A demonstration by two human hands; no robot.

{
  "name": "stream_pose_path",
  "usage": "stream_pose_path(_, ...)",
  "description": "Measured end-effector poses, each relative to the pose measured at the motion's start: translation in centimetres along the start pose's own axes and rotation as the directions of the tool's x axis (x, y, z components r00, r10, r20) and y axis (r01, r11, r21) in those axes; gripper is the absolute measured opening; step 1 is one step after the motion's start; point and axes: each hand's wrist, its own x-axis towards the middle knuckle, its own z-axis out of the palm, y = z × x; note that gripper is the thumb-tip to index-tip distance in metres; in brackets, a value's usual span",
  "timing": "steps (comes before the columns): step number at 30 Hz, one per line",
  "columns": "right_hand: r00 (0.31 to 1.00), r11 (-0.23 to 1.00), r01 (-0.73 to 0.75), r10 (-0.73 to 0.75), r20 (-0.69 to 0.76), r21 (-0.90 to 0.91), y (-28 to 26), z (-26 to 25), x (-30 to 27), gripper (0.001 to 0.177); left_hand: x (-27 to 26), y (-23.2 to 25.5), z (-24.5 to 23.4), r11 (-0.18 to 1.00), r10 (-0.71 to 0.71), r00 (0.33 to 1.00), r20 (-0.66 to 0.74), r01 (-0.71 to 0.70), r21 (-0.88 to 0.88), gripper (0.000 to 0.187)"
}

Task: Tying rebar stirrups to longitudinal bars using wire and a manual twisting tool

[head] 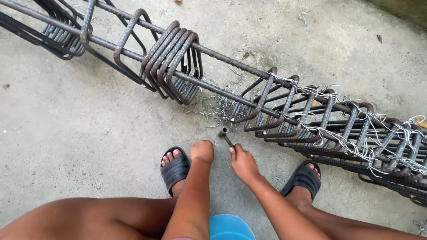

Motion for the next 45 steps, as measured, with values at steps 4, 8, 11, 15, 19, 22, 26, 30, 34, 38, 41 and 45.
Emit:
stream_pose_path(4,0.997,0.991,-0.044,0.051,-0.056,0.129,2.8,0.5,0.5,0.033,-0.9,-0.4,-1.1,0.992,-0.051,0.997,0.052,0.057,-0.115,0.035)
stream_pose_path(8,0.998,0.972,-0.040,0.048,-0.031,0.232,3.9,0.9,-1.1,0.035,-1.4,-0.9,-0.8,0.971,-0.091,0.991,0.102,0.111,-0.211,0.041)
stream_pose_path(11,0.997,0.962,-0.071,0.080,-0.023,0.263,4.0,0.9,-1.2,0.034,-0.7,-1.2,-0.3,0.941,-0.084,0.990,0.111,0.115,-0.320,0.043)
stream_pose_path(15,0.997,0.978,-0.061,0.068,-0.027,0.197,4.8,1.0,-1.2,0.036,1.9,-2.5,4.1,0.859,-0.038,0.978,0.203,0.136,-0.494,0.047)
stream_pose_path(19,1.000,0.990,-0.024,0.025,-0.001,0.142,2.8,-0.4,-2.4,0.037,5.2,-3.4,7.6,0.469,-0.037,0.755,0.655,0.592,-0.656,0.031)
stream_pose_path(22,0.999,0.992,0.042,-0.045,0.024,0.115,3.1,0.4,-2.0,0.036,0.8,-2.4,1.6,0.342,0.027,0.670,0.742,0.691,-0.637,0.032)
stream_pose_path(26,0.997,0.991,0.069,-0.071,0.012,0.115,2.6,0.3,-3.0,0.036,2.5,-2.8,3.2,0.270,0.151,0.598,0.787,0.741,-0.615,0.031)
stream_pose_path(30,0.995,0.992,0.092,-0.094,0.015,0.091,2.7,0.5,-3.1,0.038,3.5,-2.8,3.7,0.185,0.293,0.493,0.819,0.811,-0.554,0.035)
stream_pose_path(34,0.995,0.998,0.062,-0.061,0.079,-0.012,3.0,1.5,-2.4,0.041,3.5,-2.3,4.8,0.216,0.248,0.505,0.827,0.803,-0.556,0.033)
stream_pose_path(38,0.993,0.992,0.061,-0.049,0.108,-0.108,2.9,2.2,-1.5,0.041,3.9,-2.9,6.1,0.227,0.240,0.512,0.825,0.796,-0.560,0.031)
stream_pose_path(41,0.990,0.983,0.092,-0.072,0.124,-0.157,1.8,1.5,-1.1,0.042,3.2,-2.6,5.2,0.149,0.211,0.619,0.757,0.745,-0.651,0.025)
stream_pose_path(45,0.984,0.970,0.106,-0.071,0.165,-0.218,1.0,1.1,-1.3,0.042,1.5,-2.4,4.9,0.220,0.197,0.666,0.720,0.685,-0.694,0.023)
